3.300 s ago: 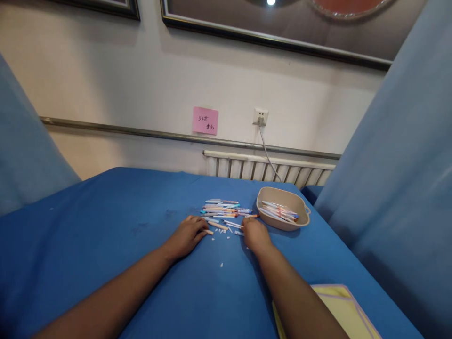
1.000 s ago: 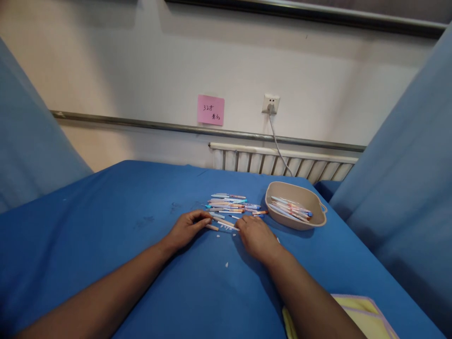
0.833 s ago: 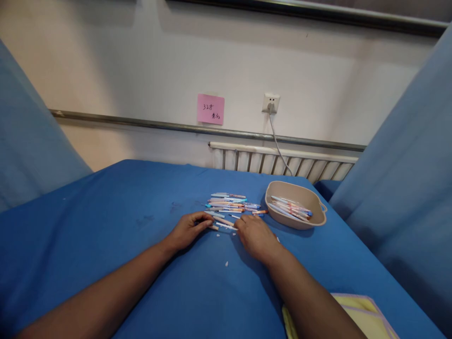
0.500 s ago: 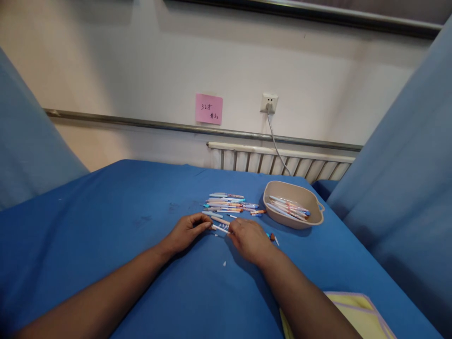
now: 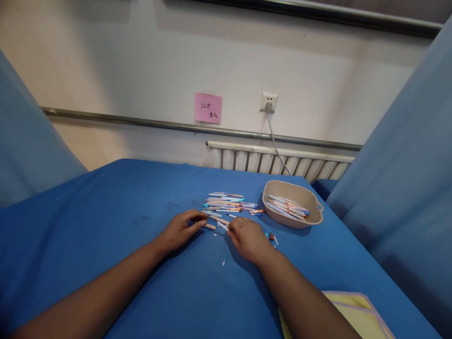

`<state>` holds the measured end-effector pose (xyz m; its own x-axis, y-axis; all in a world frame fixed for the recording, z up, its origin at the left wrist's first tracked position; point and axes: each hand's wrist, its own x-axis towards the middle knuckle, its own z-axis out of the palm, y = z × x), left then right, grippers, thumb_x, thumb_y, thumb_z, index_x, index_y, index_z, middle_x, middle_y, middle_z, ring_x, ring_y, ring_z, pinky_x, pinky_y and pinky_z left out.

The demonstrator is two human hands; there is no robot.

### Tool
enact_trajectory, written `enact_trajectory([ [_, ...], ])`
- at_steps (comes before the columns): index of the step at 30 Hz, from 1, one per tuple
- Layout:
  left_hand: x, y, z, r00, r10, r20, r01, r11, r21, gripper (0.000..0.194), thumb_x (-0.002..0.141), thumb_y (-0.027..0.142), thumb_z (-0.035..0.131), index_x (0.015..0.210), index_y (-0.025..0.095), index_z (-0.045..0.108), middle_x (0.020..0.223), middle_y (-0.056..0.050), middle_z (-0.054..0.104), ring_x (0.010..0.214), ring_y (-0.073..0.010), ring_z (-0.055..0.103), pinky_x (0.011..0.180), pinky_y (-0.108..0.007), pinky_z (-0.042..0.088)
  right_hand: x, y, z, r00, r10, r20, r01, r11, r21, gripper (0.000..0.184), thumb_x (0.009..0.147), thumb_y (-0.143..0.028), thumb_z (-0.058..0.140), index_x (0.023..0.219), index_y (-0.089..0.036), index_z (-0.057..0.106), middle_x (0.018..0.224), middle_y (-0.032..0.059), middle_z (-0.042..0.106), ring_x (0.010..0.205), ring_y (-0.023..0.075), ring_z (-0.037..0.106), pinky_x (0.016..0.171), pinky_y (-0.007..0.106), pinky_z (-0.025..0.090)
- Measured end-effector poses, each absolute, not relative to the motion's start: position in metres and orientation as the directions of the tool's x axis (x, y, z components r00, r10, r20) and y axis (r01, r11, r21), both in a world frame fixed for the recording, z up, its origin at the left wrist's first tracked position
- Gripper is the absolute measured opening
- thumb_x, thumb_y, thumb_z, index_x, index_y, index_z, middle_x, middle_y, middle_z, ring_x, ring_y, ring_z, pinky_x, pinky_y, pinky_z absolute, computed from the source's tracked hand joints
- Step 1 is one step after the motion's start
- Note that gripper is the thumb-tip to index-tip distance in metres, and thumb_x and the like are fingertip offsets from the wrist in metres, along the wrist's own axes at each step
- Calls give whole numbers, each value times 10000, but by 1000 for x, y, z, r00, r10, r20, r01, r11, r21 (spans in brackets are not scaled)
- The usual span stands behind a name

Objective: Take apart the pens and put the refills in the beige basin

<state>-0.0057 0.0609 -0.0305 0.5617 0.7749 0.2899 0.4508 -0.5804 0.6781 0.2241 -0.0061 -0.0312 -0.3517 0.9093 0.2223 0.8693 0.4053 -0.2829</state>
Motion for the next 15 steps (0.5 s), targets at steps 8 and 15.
enact_trajectory([
  [8,-14,68,-34,671,696,256,547,-698,462,126,844,268,596,934,228,674,941,-39,671,920,-227,558,879,-353,363,228,-4,-31,-345,912,223,880,397,-259,147,917,-232,458,934,-181,595,899,45,652,857,171,586,751,260,399],
  [15,-9,68,-35,632,727,269,571,-671,473,213,908,339,493,916,193,648,910,-49,653,881,-219,565,814,-321,398,233,-4,-31,-368,900,234,883,417,-215,177,933,-233,441,939,-177,608,913,65,644,891,185,572,812,285,394],
])
